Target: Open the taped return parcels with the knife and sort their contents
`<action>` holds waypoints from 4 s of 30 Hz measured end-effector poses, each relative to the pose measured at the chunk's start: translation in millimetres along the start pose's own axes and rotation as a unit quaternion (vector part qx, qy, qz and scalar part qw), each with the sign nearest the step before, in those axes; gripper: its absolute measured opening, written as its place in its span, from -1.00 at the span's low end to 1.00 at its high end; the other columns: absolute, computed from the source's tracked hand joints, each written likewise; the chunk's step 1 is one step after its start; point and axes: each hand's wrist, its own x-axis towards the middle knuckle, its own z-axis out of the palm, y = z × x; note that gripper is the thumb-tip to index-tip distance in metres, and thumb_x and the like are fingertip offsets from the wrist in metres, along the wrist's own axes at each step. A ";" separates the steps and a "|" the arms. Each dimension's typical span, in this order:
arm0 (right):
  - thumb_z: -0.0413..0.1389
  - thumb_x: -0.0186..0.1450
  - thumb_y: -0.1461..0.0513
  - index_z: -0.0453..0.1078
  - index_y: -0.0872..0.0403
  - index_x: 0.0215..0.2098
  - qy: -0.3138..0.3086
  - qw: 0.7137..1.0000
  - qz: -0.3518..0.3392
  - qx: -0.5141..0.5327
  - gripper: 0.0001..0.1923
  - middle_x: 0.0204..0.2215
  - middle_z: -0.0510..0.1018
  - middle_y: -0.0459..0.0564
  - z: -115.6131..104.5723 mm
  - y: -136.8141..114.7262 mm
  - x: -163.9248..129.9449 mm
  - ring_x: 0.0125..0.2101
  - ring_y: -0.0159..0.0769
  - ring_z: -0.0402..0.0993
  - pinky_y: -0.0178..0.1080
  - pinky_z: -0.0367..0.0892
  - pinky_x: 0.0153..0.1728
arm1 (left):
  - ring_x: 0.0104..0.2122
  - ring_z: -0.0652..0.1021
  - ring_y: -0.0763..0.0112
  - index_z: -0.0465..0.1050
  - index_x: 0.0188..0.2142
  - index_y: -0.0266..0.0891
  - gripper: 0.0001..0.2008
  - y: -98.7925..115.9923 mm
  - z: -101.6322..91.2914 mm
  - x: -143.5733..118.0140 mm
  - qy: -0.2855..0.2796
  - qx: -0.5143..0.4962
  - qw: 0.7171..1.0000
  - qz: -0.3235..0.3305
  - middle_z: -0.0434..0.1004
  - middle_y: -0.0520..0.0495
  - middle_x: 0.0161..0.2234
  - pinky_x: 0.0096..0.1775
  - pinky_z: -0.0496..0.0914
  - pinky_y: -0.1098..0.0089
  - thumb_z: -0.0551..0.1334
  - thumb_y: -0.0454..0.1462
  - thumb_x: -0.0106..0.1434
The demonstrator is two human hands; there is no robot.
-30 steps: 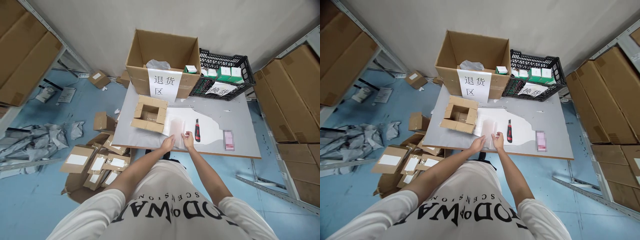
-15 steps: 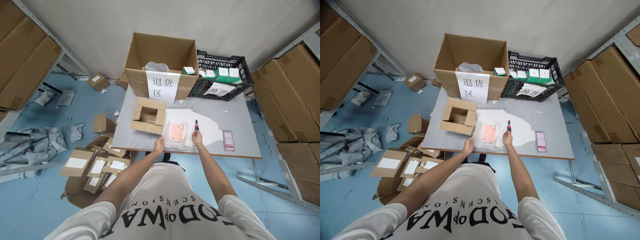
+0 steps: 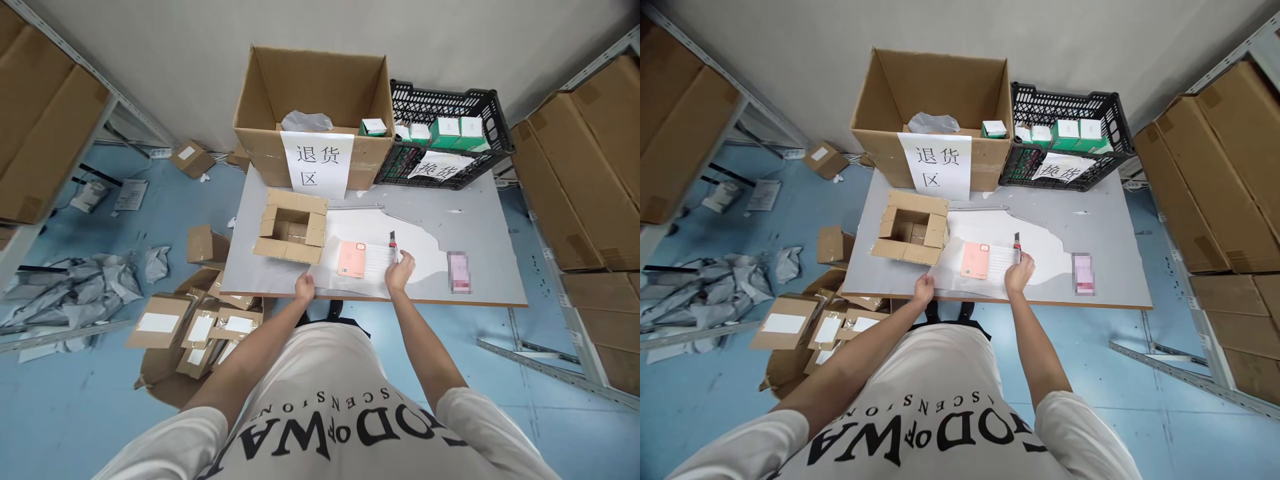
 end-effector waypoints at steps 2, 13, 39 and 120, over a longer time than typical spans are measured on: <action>-0.11 0.23 0.25 0.16 0.14 0.11 -0.099 0.994 -0.027 0.029 -0.54 -0.03 0.35 0.18 11.7 -21.2 -9.3 -0.01 -0.10 0.28 -0.13 0.18 -0.02 | -0.13 0.52 0.20 0.39 -0.09 -0.31 -0.69 -1.2 -0.3 0.4 0.009 0.022 1.000 -0.011 0.56 -0.18 -0.24 -0.03 0.36 0.23 0.05 -0.20 0.27; 0.27 -0.06 0.09 -0.06 0.12 0.19 -0.203 0.958 0.195 -0.063 -0.05 0.10 0.16 0.38 86.6 -75.0 -33.6 0.12 0.12 0.11 0.13 0.17 -0.03 | 0.23 0.19 0.16 -0.05 0.24 -0.35 -0.31 0.6 -27.4 -44.3 0.025 0.101 0.994 -0.016 0.07 -0.34 0.25 0.18 0.13 0.25 0.19 -0.20 0.19; -0.02 0.24 0.25 0.37 0.01 0.01 -0.070 0.936 -0.304 0.162 -0.63 -0.11 0.48 0.09 -78.4 -155.6 -106.1 -0.09 -0.15 0.40 -0.10 0.34 -0.07 | 0.04 0.44 0.09 0.33 0.04 -0.32 -0.44 134.7 -1.8 -80.3 -0.260 -0.307 0.904 0.146 0.43 -0.25 0.04 0.05 0.34 0.19 0.21 0.02 0.18; 0.17 0.14 -0.04 0.47 0.06 -0.08 -0.274 0.842 0.024 0.464 -0.52 -0.18 0.60 0.04 -98.8 -135.3 -92.6 -0.15 -0.13 0.51 -0.08 0.40 -0.10 | -0.01 0.50 0.16 0.41 -0.07 -0.29 -0.73 126.3 -49.4 -84.4 -0.352 -0.477 0.799 -0.103 0.51 -0.20 -0.05 0.06 0.31 0.10 0.18 -0.24 0.26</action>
